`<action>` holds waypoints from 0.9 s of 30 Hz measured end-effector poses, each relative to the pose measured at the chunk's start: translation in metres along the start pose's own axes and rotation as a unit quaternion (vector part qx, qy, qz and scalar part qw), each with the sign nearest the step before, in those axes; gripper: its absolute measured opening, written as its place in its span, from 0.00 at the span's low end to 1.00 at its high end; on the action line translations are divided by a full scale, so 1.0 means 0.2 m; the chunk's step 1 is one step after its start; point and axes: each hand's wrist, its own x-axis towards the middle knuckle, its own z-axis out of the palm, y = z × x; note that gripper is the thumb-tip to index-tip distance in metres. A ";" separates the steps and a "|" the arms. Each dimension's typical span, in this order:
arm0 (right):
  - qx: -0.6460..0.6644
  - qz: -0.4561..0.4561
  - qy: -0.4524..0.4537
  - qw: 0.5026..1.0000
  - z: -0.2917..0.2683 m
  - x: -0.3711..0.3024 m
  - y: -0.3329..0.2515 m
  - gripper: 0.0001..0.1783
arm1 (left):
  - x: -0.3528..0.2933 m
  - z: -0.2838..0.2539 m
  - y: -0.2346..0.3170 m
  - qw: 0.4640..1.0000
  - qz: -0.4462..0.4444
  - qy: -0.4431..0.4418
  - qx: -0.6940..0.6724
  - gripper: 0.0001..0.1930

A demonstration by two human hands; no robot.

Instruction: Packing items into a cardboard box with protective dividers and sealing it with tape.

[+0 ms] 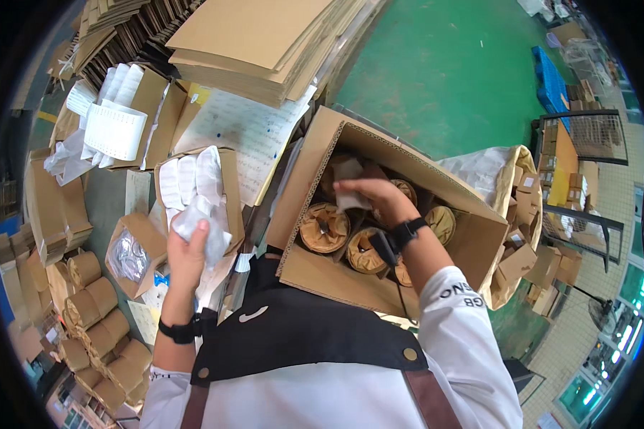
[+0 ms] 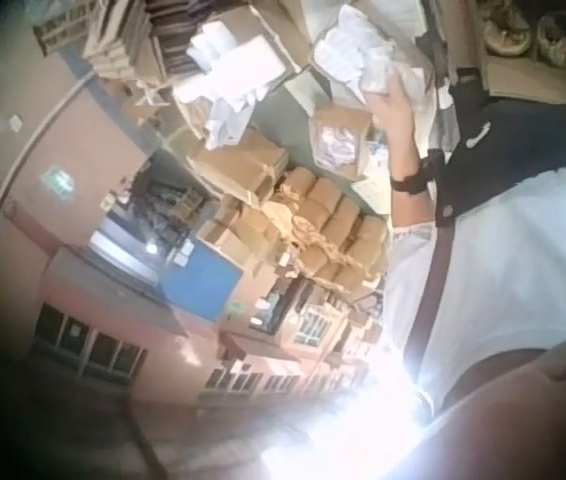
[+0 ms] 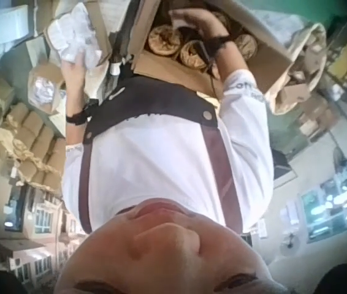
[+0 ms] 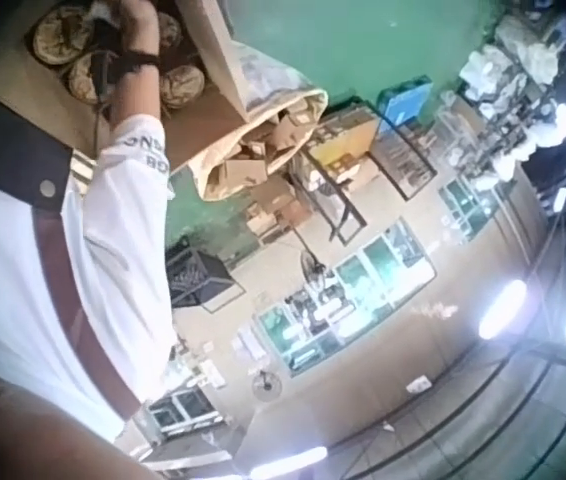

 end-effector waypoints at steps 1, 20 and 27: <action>-0.018 -0.055 0.021 0.998 0.01 0.04 0.01 0.21 | -0.02 0.03 0.14 0.984 -0.079 -0.022 -0.160 0.22; -0.582 0.025 0.234 0.778 -0.23 -0.35 0.36 0.34 | 0.07 0.37 0.56 0.749 -0.132 -0.631 -0.155 0.23; -0.252 -0.272 -0.086 0.925 0.42 -0.54 -0.72 0.12 | 0.36 -0.26 0.07 0.969 0.115 -0.004 0.220 0.12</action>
